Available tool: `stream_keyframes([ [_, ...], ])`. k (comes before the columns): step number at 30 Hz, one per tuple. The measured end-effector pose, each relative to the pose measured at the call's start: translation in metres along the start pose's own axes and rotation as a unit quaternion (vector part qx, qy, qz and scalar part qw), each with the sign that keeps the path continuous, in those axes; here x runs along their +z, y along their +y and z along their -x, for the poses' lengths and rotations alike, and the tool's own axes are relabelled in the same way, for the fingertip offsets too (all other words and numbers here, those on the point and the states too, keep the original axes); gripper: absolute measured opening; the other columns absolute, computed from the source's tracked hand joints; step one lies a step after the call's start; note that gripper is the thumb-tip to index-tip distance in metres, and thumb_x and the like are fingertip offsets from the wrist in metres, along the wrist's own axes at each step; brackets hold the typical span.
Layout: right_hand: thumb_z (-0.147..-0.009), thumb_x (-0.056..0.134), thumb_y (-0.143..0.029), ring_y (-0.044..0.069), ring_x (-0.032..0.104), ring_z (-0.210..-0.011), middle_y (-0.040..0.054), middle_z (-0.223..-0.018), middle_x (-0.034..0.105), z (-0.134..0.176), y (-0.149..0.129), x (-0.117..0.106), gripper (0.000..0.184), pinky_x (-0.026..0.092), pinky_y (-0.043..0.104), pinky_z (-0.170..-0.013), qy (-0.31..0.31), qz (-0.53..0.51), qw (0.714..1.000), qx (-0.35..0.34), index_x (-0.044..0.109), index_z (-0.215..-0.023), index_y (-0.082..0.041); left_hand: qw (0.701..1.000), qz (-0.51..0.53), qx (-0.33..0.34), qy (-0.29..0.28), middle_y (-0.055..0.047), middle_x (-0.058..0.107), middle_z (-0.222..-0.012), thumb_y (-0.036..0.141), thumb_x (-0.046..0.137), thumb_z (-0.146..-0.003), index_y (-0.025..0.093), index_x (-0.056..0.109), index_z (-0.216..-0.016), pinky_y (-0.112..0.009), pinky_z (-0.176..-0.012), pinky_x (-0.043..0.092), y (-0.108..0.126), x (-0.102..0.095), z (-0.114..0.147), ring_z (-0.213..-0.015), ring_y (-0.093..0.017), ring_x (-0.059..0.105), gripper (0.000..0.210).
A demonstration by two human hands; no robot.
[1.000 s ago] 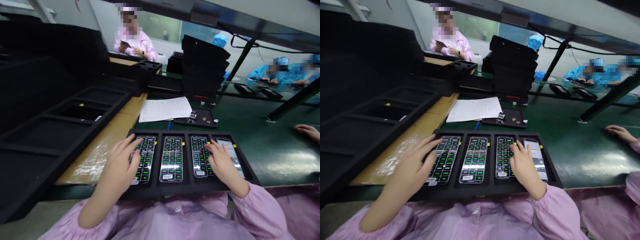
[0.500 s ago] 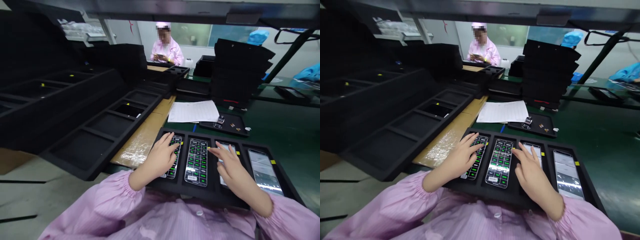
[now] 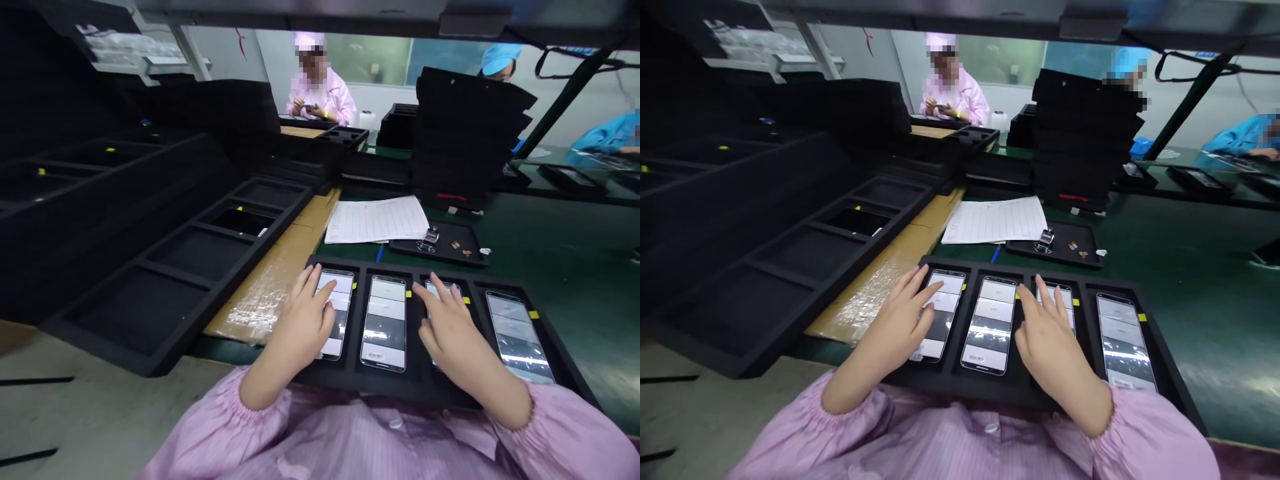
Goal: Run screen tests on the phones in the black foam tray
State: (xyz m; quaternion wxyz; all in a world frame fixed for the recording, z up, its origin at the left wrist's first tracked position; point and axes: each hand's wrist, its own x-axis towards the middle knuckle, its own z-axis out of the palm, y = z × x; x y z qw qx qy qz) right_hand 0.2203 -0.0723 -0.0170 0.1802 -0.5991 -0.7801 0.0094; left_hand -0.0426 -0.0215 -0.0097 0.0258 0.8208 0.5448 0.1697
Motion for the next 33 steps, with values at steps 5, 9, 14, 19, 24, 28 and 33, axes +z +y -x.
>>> stream_keyframes([
  [5, -0.086, 0.035, -0.005, 0.034, 0.032, -0.147, 0.0191, -0.115, 0.07, -0.019, -0.013, 0.003, 0.05, 0.027, 0.065, -0.12, -0.076, -0.01, 0.996, -0.042, 0.051, -0.133, -0.001, 1.0, -0.006, 0.008, -0.02, -0.02, 0.041, -0.156, 0.019, 0.037, -0.095, 0.012, 0.062, -0.134, -0.06, -0.115, 0.039, -0.013, -0.006, -0.003, -0.147, -0.038, 0.034, 0.046],
  [9, -0.089, 0.035, -0.007, 0.035, 0.044, -0.141, 0.02, -0.12, 0.068, -0.002, -0.021, 0.012, 0.045, 0.033, 0.066, -0.116, 0.006, 0.001, 0.999, -0.05, 0.05, -0.131, -0.002, 0.998, 0.025, 0.03, -0.049, -0.016, 0.041, -0.157, 0.024, 0.037, -0.096, 0.015, 0.061, -0.135, -0.057, -0.118, 0.036, -0.029, -0.013, -0.01, -0.149, -0.034, 0.032, 0.046],
  [14, -0.094, 0.036, -0.009, 0.03, 0.06, -0.124, 0.0137, -0.117, 0.07, 0.018, -0.026, 0.022, 0.032, 0.045, 0.061, -0.109, 0.138, -0.032, 0.989, -0.048, 0.051, -0.121, -0.013, 0.994, 0.074, 0.074, -0.032, -0.014, 0.048, -0.152, 0.023, 0.038, -0.096, 0.014, 0.064, -0.13, -0.055, -0.119, 0.036, -0.037, -0.002, -0.022, -0.146, -0.031, 0.038, 0.044],
  [19, -0.093, 0.035, -0.007, 0.031, 0.05, -0.135, 0.0142, -0.129, 0.065, 0.019, -0.026, 0.031, 0.041, 0.044, 0.062, -0.11, 0.111, -0.031, 0.991, -0.061, 0.044, -0.133, -0.012, 0.991, 0.091, 0.101, -0.012, -0.015, 0.054, -0.147, 0.022, 0.038, -0.097, 0.013, 0.068, -0.122, -0.055, -0.117, 0.04, -0.034, 0.016, -0.02, -0.142, -0.03, 0.043, 0.04],
  [24, -0.092, 0.036, -0.009, 0.037, 0.044, -0.139, 0.0157, -0.132, 0.062, 0.018, -0.026, 0.038, 0.044, 0.041, 0.066, -0.11, 0.08, -0.006, 0.995, -0.054, 0.041, -0.136, -0.01, 0.99, 0.107, 0.096, 0.01, -0.014, 0.054, -0.147, 0.023, 0.039, -0.098, 0.013, 0.065, -0.127, -0.055, -0.117, 0.04, -0.036, 0.016, -0.018, -0.143, -0.03, 0.042, 0.04],
  [28, -0.093, 0.037, -0.01, 0.036, 0.046, -0.138, 0.0159, -0.13, 0.063, 0.02, -0.024, 0.039, 0.041, 0.04, 0.067, -0.11, 0.075, -0.017, 0.996, -0.05, 0.044, -0.134, -0.01, 0.989, 0.116, 0.088, 0.006, -0.014, 0.054, -0.148, 0.024, 0.039, -0.098, 0.013, 0.064, -0.128, -0.055, -0.118, 0.039, -0.036, 0.014, -0.017, -0.145, -0.03, 0.04, 0.041],
  [33, -0.095, 0.038, -0.01, 0.028, 0.053, -0.132, 0.0124, -0.122, 0.068, 0.023, -0.026, 0.03, 0.031, 0.043, 0.061, -0.111, 0.084, -0.08, 0.991, -0.074, 0.052, -0.122, -0.017, 0.989, 0.118, 0.083, 0.001, -0.013, 0.053, -0.148, 0.024, 0.038, -0.098, 0.014, 0.064, -0.128, -0.055, -0.118, 0.038, -0.036, 0.014, -0.017, -0.145, -0.03, 0.039, 0.04],
])
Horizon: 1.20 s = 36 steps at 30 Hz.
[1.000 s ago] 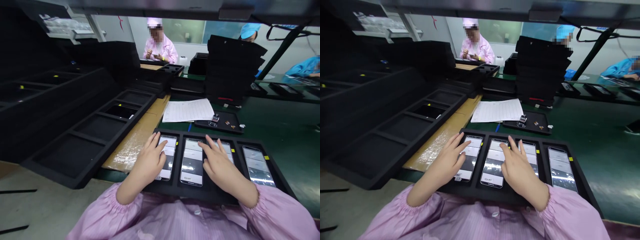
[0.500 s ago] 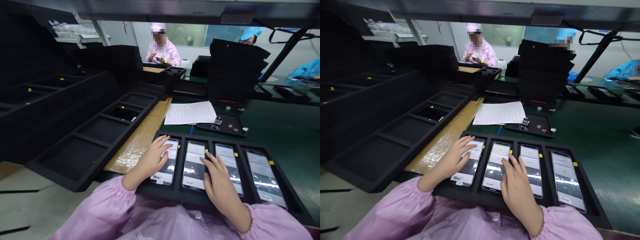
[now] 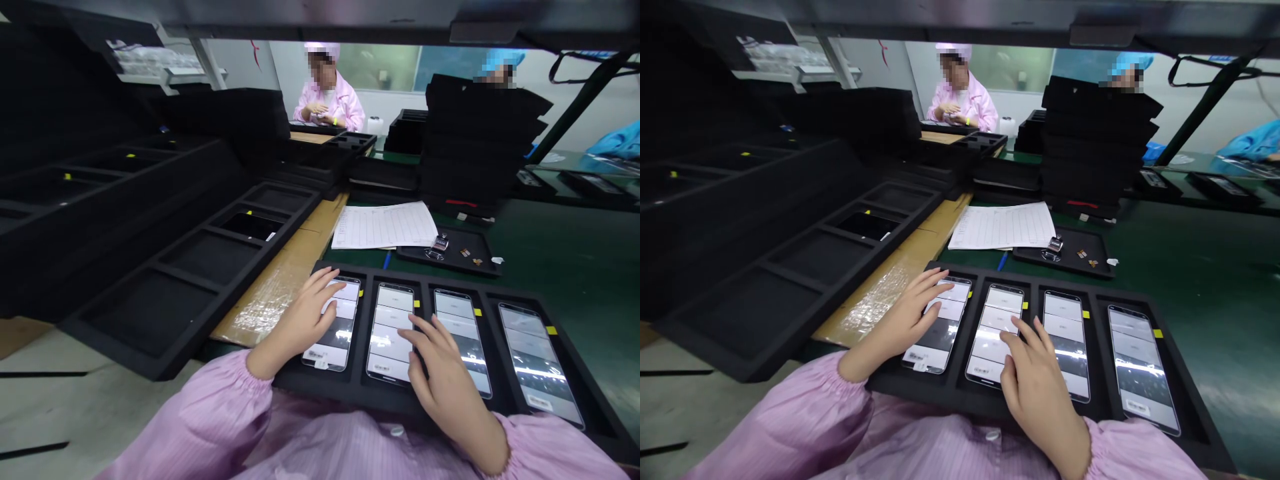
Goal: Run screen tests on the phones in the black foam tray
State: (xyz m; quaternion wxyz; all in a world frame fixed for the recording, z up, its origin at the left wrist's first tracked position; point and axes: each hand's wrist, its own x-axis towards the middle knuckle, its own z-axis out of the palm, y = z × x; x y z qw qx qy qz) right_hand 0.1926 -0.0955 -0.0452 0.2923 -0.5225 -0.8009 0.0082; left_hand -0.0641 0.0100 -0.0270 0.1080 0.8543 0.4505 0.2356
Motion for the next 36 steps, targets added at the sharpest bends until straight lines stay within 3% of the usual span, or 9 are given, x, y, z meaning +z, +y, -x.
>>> stream_keyframes([
  [7, -0.094, 0.038, -0.005, 0.026, 0.057, -0.129, 0.0093, -0.102, 0.073, -0.001, -0.004, -0.002, 0.031, 0.041, 0.063, -0.113, -0.038, -0.039, 0.998, -0.031, 0.056, -0.115, -0.017, 1.0, -0.003, 0.0, -0.006, -0.014, 0.052, -0.149, 0.022, 0.04, -0.097, 0.015, 0.064, -0.129, -0.057, -0.118, 0.038, 0.002, -0.001, 0.0, -0.146, -0.03, 0.038, 0.041],
  [14, -0.096, 0.041, -0.011, 0.025, 0.057, -0.129, 0.0113, -0.118, 0.069, 0.001, -0.002, -0.003, 0.028, 0.044, 0.06, -0.112, -0.012, -0.052, 0.998, -0.014, 0.058, -0.117, -0.019, 0.998, -0.05, -0.01, -0.043, -0.015, 0.041, -0.157, 0.019, 0.043, -0.094, 0.017, 0.064, -0.131, -0.06, -0.118, 0.034, 0.0, 0.003, -0.001, -0.15, -0.034, 0.028, 0.042],
  [18, -0.096, 0.042, -0.012, 0.025, 0.057, -0.129, 0.0125, -0.126, 0.067, 0.001, 0.0, -0.003, 0.029, 0.046, 0.058, -0.111, -0.007, -0.057, 0.998, -0.015, 0.059, -0.118, -0.019, 0.999, -0.04, 0.002, -0.024, -0.016, 0.041, -0.157, 0.02, 0.041, -0.095, 0.015, 0.066, -0.129, -0.059, -0.12, 0.032, 0.002, -0.002, -0.001, -0.15, -0.033, 0.028, 0.043],
  [22, -0.097, 0.041, -0.012, 0.024, 0.056, -0.13, 0.0124, -0.127, 0.066, 0.002, 0.001, -0.005, 0.028, 0.045, 0.058, -0.112, -0.01, -0.07, 0.997, -0.009, 0.061, -0.117, -0.019, 0.998, -0.053, 0.027, 0.002, -0.016, 0.046, -0.153, 0.02, 0.04, -0.094, 0.016, 0.07, -0.123, -0.057, -0.118, 0.035, 0.011, -0.012, 0.007, -0.148, -0.033, 0.032, 0.042],
  [28, -0.097, 0.041, -0.012, 0.025, 0.058, -0.128, 0.0123, -0.127, 0.067, 0.004, 0.002, -0.006, 0.031, 0.046, 0.057, -0.111, -0.001, -0.085, 0.996, 0.0, 0.063, -0.118, -0.02, 0.991, -0.129, 0.004, -0.038, -0.021, 0.038, -0.158, 0.023, 0.042, -0.095, 0.015, 0.07, -0.123, -0.063, -0.11, 0.043, 0.03, -0.014, 0.028, -0.148, -0.04, 0.031, 0.04],
  [32, -0.097, 0.042, -0.014, 0.026, 0.059, -0.127, 0.0123, -0.127, 0.067, 0.004, -0.002, -0.008, 0.03, 0.05, 0.054, -0.108, 0.029, -0.076, 0.997, 0.0, 0.064, -0.116, -0.019, 0.99, -0.141, 0.019, 0.023, -0.019, 0.039, -0.157, 0.023, 0.042, -0.095, 0.015, 0.064, -0.13, -0.059, -0.11, 0.045, 0.037, -0.015, 0.042, -0.147, -0.037, 0.034, 0.042],
  [36, -0.096, 0.043, -0.015, 0.027, 0.06, -0.126, 0.0121, -0.128, 0.066, 0.01, 0.003, -0.018, 0.03, 0.051, 0.052, -0.107, 0.044, -0.039, 0.998, 0.002, 0.064, -0.117, -0.019, 0.986, -0.153, 0.038, 0.061, -0.017, 0.039, -0.158, 0.022, 0.045, -0.094, 0.018, 0.068, -0.121, -0.06, -0.106, 0.048, 0.036, -0.008, 0.056, -0.146, -0.038, 0.036, 0.036],
])
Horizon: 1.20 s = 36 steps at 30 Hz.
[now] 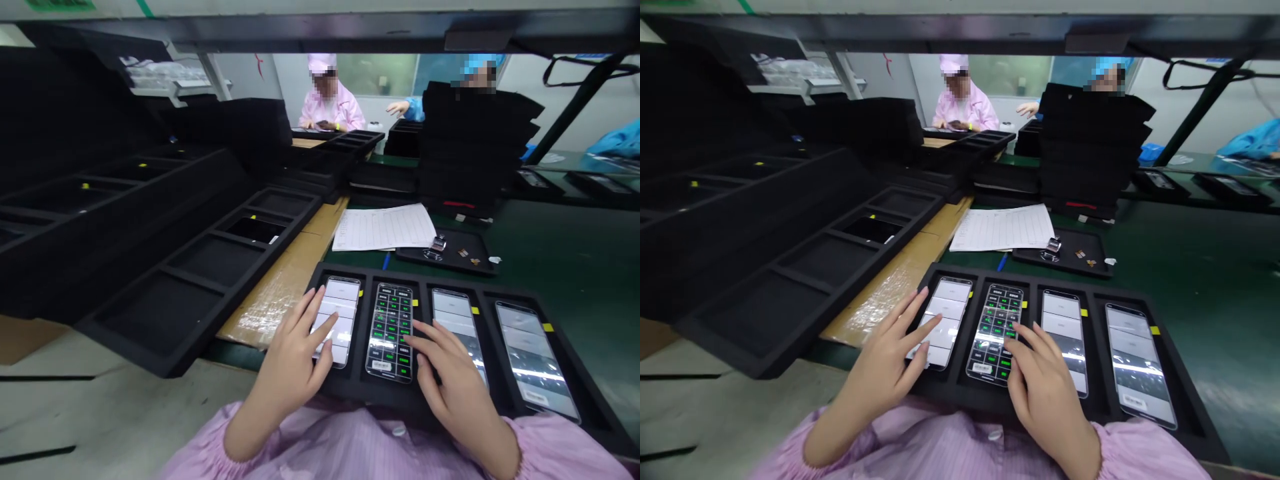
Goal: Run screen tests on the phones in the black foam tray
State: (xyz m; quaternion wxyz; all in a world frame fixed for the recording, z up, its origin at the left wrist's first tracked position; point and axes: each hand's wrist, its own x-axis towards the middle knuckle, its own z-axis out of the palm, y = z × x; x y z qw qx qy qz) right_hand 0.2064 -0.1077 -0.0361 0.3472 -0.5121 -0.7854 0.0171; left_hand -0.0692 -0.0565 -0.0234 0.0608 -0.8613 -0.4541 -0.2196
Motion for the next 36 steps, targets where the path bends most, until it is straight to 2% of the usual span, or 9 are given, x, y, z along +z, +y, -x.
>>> stream_keyframes([
  [3, -0.096, 0.043, -0.02, 0.029, 0.06, -0.125, 0.013, -0.131, 0.064, 0.001, 0.021, -0.016, 0.031, 0.05, 0.055, -0.106, 0.001, 0.047, 0.998, 0.051, 0.063, -0.119, -0.02, 1.0, -0.001, 0.009, 0.006, -0.018, 0.037, -0.159, 0.022, 0.046, -0.094, 0.018, 0.069, -0.116, -0.063, -0.103, 0.048, -0.001, 0.008, 0.007, -0.147, -0.041, 0.034, 0.032],
  [8, -0.093, 0.036, -0.017, 0.032, 0.05, -0.135, 0.0154, -0.127, 0.065, -0.003, 0.067, -0.041, 0.035, 0.044, 0.059, -0.109, -0.012, 0.117, 0.981, 0.154, 0.059, -0.119, -0.014, 0.998, 0.034, 0.025, 0.043, -0.016, 0.027, -0.164, 0.019, 0.046, -0.092, 0.02, 0.051, -0.139, -0.066, -0.109, 0.042, 0.0, 0.01, 0.001, -0.15, -0.041, 0.025, 0.047],
  [11, -0.092, 0.036, -0.017, 0.032, 0.045, -0.139, 0.0143, -0.126, 0.065, -0.003, 0.081, -0.044, 0.036, 0.039, 0.06, -0.112, -0.027, 0.12, 0.979, 0.163, 0.057, -0.121, -0.014, 0.997, 0.045, 0.015, 0.057, -0.014, 0.026, -0.164, 0.017, 0.046, -0.092, 0.022, 0.048, -0.14, -0.065, -0.113, 0.038, 0.004, 0.007, -0.005, -0.152, -0.039, 0.023, 0.048],
  [15, -0.093, 0.04, -0.022, 0.033, 0.046, -0.139, 0.0143, -0.126, 0.065, 0.006, 0.089, -0.036, 0.034, 0.041, 0.06, -0.11, -0.001, 0.104, 0.983, 0.15, 0.057, -0.121, -0.016, 0.997, 0.043, -0.02, 0.06, -0.015, 0.033, -0.161, 0.016, 0.044, -0.094, 0.02, 0.052, -0.137, -0.062, -0.115, 0.038, 0.005, 0.008, -0.005, -0.152, -0.036, 0.025, 0.044],
  [22, -0.097, 0.039, -0.03, 0.031, 0.046, -0.14, 0.0114, -0.131, 0.064, 0.012, 0.093, -0.031, 0.036, 0.045, 0.053, -0.108, 0.012, 0.071, 0.985, 0.158, 0.057, -0.127, -0.021, 0.993, 0.039, -0.104, -0.027, -0.017, 0.038, -0.159, 0.02, 0.04, -0.096, 0.015, 0.063, -0.13, -0.06, -0.117, 0.037, -0.008, 0.0, -0.022, -0.151, -0.035, 0.028, 0.041],
  [25, -0.097, 0.039, -0.033, 0.032, 0.05, -0.136, 0.0112, -0.137, 0.06, 0.012, 0.087, -0.035, 0.036, 0.049, 0.051, -0.105, 0.018, 0.063, 0.981, 0.18, 0.059, -0.125, -0.022, 0.993, 0.055, -0.071, -0.082, -0.019, 0.037, -0.159, 0.018, 0.042, -0.093, 0.014, 0.065, -0.127, -0.059, -0.118, 0.035, -0.009, -0.004, -0.038, -0.151, -0.035, 0.027, 0.042],
  [29, -0.097, 0.04, -0.037, 0.031, 0.057, -0.128, 0.0085, -0.142, 0.058, 0.015, 0.083, -0.037, 0.037, 0.053, 0.048, -0.099, 0.018, 0.058, 0.976, 0.211, 0.062, -0.125, -0.025, 0.987, 0.069, -0.026, -0.14, -0.018, 0.035, -0.16, 0.018, 0.048, -0.09, 0.016, 0.064, -0.13, -0.057, -0.119, 0.034, -0.004, 0.004, -0.048, -0.152, -0.035, 0.026, 0.043],
  [33, -0.098, 0.038, -0.039, 0.031, 0.057, -0.128, 0.0075, -0.144, 0.057, 0.017, 0.084, -0.037, 0.038, 0.054, 0.047, -0.096, 0.012, 0.058, 0.973, 0.224, 0.062, -0.125, -0.025, 0.983, 0.07, -0.031, -0.166, -0.017, 0.026, -0.164, 0.02, 0.05, -0.09, 0.016, 0.06, -0.134, -0.06, -0.118, 0.032, -0.003, 0.01, -0.047, -0.153, -0.038, 0.02, 0.045],
  [36, -0.098, 0.038, -0.039, 0.031, 0.055, -0.13, 0.0076, -0.143, 0.058, 0.017, 0.084, -0.037, 0.039, 0.053, 0.046, -0.096, 0.011, 0.053, 0.974, 0.222, 0.063, -0.124, -0.025, 0.984, 0.081, -0.038, -0.151, -0.019, 0.026, -0.164, 0.023, 0.048, -0.092, 0.013, 0.055, -0.138, -0.059, -0.12, 0.031, -0.01, 0.003, -0.048, -0.153, -0.036, 0.02, 0.047],
])
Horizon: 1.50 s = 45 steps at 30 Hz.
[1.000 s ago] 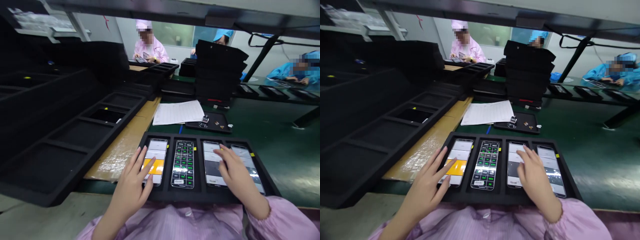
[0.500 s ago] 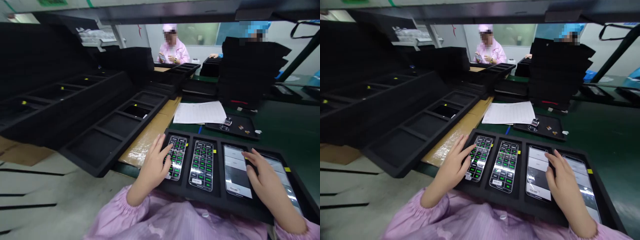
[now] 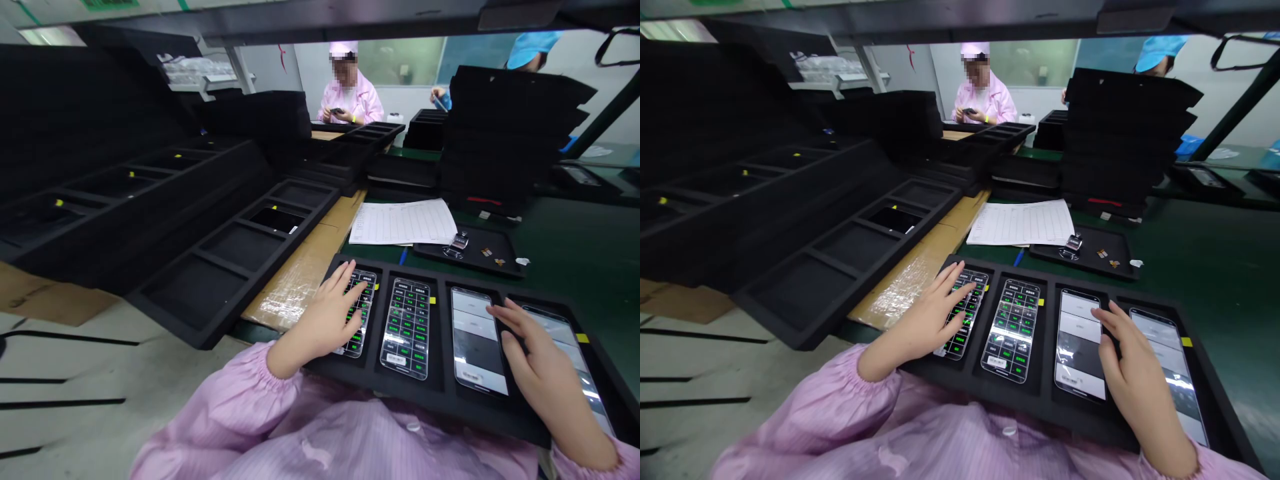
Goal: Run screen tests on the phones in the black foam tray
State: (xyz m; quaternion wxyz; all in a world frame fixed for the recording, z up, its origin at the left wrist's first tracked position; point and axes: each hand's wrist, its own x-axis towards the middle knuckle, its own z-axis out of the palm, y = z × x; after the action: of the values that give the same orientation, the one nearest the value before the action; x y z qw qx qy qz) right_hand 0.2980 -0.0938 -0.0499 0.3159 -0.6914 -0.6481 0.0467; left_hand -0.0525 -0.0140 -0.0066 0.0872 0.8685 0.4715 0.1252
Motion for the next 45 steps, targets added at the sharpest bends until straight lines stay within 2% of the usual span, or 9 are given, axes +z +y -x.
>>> stream_keyframes([
  [3, -0.098, 0.039, -0.038, 0.03, 0.056, -0.13, 0.0063, -0.144, 0.057, 0.001, 0.001, 0.0, 0.038, 0.052, 0.045, -0.097, 0.004, -0.01, 1.0, 0.004, 0.062, -0.125, -0.025, 0.998, 0.026, -0.008, 0.056, -0.017, 0.037, -0.159, 0.025, 0.043, -0.096, 0.014, 0.056, -0.138, -0.057, -0.121, 0.031, -0.011, -0.01, 0.0, -0.15, -0.032, 0.03, 0.045],
  [6, -0.098, 0.038, -0.039, 0.03, 0.056, -0.129, 0.0048, -0.145, 0.056, 0.001, 0.002, 0.0, 0.038, 0.051, 0.044, -0.096, 0.003, -0.014, 1.0, 0.012, 0.062, -0.125, -0.026, 0.995, 0.026, -0.021, 0.091, -0.016, 0.043, -0.155, 0.024, 0.041, -0.096, 0.014, 0.062, -0.131, -0.057, -0.121, 0.031, -0.024, -0.009, -0.003, -0.147, -0.032, 0.035, 0.042],
  [12, -0.098, 0.039, -0.04, 0.03, 0.058, -0.128, 0.0018, -0.143, 0.058, 0.002, 0.001, -0.001, 0.036, 0.052, 0.044, -0.094, 0.005, -0.021, 1.0, 0.021, 0.062, -0.124, -0.03, 0.998, 0.012, -0.032, 0.05, -0.016, 0.031, -0.162, 0.022, 0.041, -0.096, 0.017, 0.065, -0.131, -0.057, -0.12, 0.031, -0.031, 0.009, -0.004, -0.151, -0.035, 0.025, 0.043],
  [17, -0.098, 0.038, -0.042, 0.03, 0.056, -0.13, 0.0006, -0.145, 0.057, 0.003, 0.002, -0.001, 0.037, 0.05, 0.046, -0.096, 0.009, -0.021, 0.999, 0.023, 0.061, -0.124, -0.031, 0.995, 0.003, -0.001, 0.102, -0.017, 0.035, -0.16, 0.022, 0.04, -0.096, 0.016, 0.069, -0.124, -0.058, -0.12, 0.032, -0.023, 0.003, 0.012, -0.15, -0.034, 0.028, 0.041],
  [23, -0.097, 0.039, -0.043, 0.031, 0.056, -0.129, 0.0002, -0.143, 0.058, 0.004, 0.006, -0.002, 0.037, 0.05, 0.047, -0.096, 0.004, -0.019, 1.0, 0.019, 0.062, -0.123, -0.031, 0.996, -0.009, 0.009, 0.083, -0.018, 0.034, -0.16, 0.021, 0.045, -0.095, 0.018, 0.069, -0.125, -0.062, -0.114, 0.038, -0.016, 0.01, 0.029, -0.15, -0.039, 0.028, 0.038],
  [26, -0.097, 0.039, -0.043, 0.031, 0.058, -0.127, 0.0001, -0.142, 0.059, 0.003, 0.006, -0.002, 0.037, 0.051, 0.047, -0.095, 0.007, -0.018, 1.0, 0.02, 0.063, -0.123, -0.031, 0.989, -0.009, 0.004, 0.149, -0.019, 0.031, -0.162, 0.018, 0.045, -0.095, 0.015, 0.062, -0.131, -0.059, -0.117, 0.035, -0.014, 0.01, 0.032, -0.151, -0.036, 0.025, 0.041],
  [29, -0.096, 0.039, -0.044, 0.031, 0.058, -0.127, -0.0007, -0.141, 0.06, 0.002, 0.005, -0.002, 0.037, 0.052, 0.045, -0.09, 0.006, -0.012, 1.0, 0.025, 0.063, -0.122, -0.032, 0.98, -0.005, 0.009, 0.196, -0.018, 0.036, -0.159, 0.016, 0.044, -0.095, 0.015, 0.056, -0.136, -0.056, -0.118, 0.036, -0.012, 0.008, 0.04, -0.15, -0.032, 0.028, 0.042],
  [37, -0.094, 0.04, -0.046, 0.032, 0.061, -0.122, -0.0027, -0.142, 0.059, 0.003, 0.002, -0.008, 0.039, 0.054, 0.046, -0.087, -0.01, -0.005, 0.999, 0.052, 0.064, -0.123, -0.033, 0.976, 0.022, 0.072, 0.203, -0.016, 0.047, -0.152, 0.012, 0.046, -0.09, 0.018, 0.064, -0.122, -0.053, -0.113, 0.041, -0.008, 0.012, 0.068, -0.145, -0.03, 0.037, 0.036],
  [45, -0.094, 0.04, -0.045, 0.032, 0.062, -0.122, -0.0004, -0.14, 0.061, 0.002, -0.001, -0.009, 0.04, 0.053, 0.045, -0.087, -0.012, -0.004, 0.999, 0.047, 0.064, -0.123, -0.031, 0.977, 0.013, 0.131, 0.166, -0.016, 0.048, -0.152, 0.015, 0.05, -0.086, 0.018, 0.073, -0.103, -0.054, -0.106, 0.045, -0.006, 0.013, 0.071, -0.145, -0.035, 0.036, 0.029],
])
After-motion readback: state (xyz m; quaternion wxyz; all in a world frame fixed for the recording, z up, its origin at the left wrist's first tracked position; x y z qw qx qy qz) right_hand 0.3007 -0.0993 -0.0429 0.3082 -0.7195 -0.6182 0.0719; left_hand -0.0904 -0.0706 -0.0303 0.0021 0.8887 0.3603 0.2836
